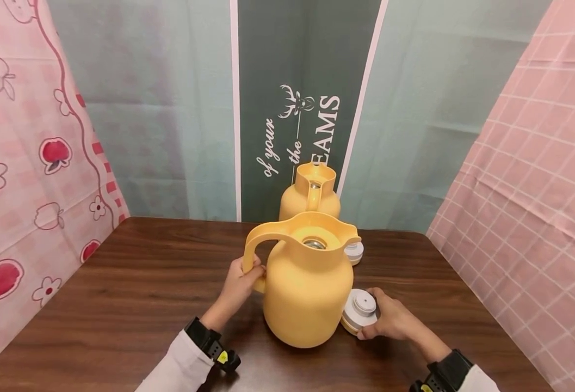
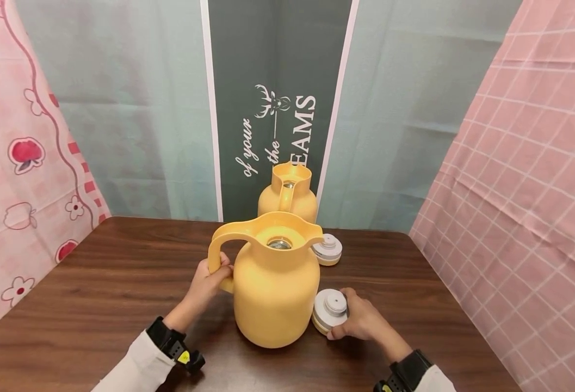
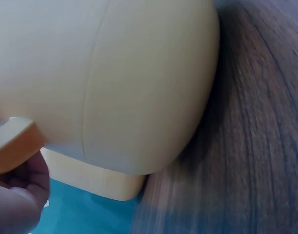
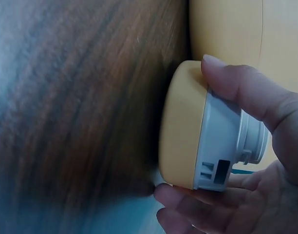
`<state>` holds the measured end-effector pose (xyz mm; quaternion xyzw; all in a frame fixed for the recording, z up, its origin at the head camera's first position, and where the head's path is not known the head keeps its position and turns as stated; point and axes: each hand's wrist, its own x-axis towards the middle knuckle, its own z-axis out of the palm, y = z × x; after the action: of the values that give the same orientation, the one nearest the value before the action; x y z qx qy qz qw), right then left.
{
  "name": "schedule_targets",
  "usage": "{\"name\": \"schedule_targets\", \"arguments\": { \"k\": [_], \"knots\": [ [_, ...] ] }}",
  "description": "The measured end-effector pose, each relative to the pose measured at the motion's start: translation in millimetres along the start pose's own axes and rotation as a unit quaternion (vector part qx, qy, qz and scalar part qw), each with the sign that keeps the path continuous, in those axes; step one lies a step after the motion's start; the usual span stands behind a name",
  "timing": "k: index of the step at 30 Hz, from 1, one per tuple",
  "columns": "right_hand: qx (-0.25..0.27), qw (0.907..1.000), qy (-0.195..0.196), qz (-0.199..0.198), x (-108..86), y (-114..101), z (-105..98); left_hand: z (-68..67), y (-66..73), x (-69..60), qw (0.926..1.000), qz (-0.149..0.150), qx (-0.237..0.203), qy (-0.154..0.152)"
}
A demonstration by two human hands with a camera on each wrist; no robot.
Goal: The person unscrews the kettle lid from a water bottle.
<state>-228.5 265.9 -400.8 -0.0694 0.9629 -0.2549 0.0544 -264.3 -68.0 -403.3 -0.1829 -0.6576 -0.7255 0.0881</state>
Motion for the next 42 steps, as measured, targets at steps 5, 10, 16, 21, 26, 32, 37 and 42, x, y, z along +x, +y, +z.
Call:
{"name": "schedule_targets", "arguments": {
  "k": [5,10,16,21,26,32,37,42],
  "knots": [
    [-0.009,0.9998,-0.013,0.008,-0.9,0.3,-2.0,-8.3,2.6,0.5,0.9984,-0.021,-0.010,-0.051],
    [-0.011,0.9997,-0.014,0.016,1.2,-1.3,-2.5,-19.9,5.3,5.0,0.9907,-0.047,-0.019,-0.126],
    [-0.013,0.9995,-0.017,0.025,4.3,-2.6,-2.8,-15.0,22.5,4.6,0.9899,-0.029,0.028,-0.136],
    [-0.024,0.9991,-0.020,0.029,5.2,-4.0,-1.6,-2.1,46.0,-5.8,0.9896,0.040,0.128,-0.052],
    [-0.027,0.9991,-0.018,0.027,8.5,-7.6,1.3,0.0,49.6,-12.4,0.9796,0.107,0.170,0.007],
    [-0.022,0.9996,-0.018,0.010,16.2,-17.8,5.2,-10.1,42.6,-14.0,0.9655,0.189,0.174,0.041],
    [-0.015,0.9996,-0.025,0.006,25.3,-26.9,12.5,-25.4,39.2,-13.2,0.9613,0.207,0.173,0.056],
    [-0.022,0.9994,-0.023,-0.013,37.1,-39.4,19.8,-42.8,37.9,-11.1,0.9560,0.215,0.185,0.074]
  ]
}}
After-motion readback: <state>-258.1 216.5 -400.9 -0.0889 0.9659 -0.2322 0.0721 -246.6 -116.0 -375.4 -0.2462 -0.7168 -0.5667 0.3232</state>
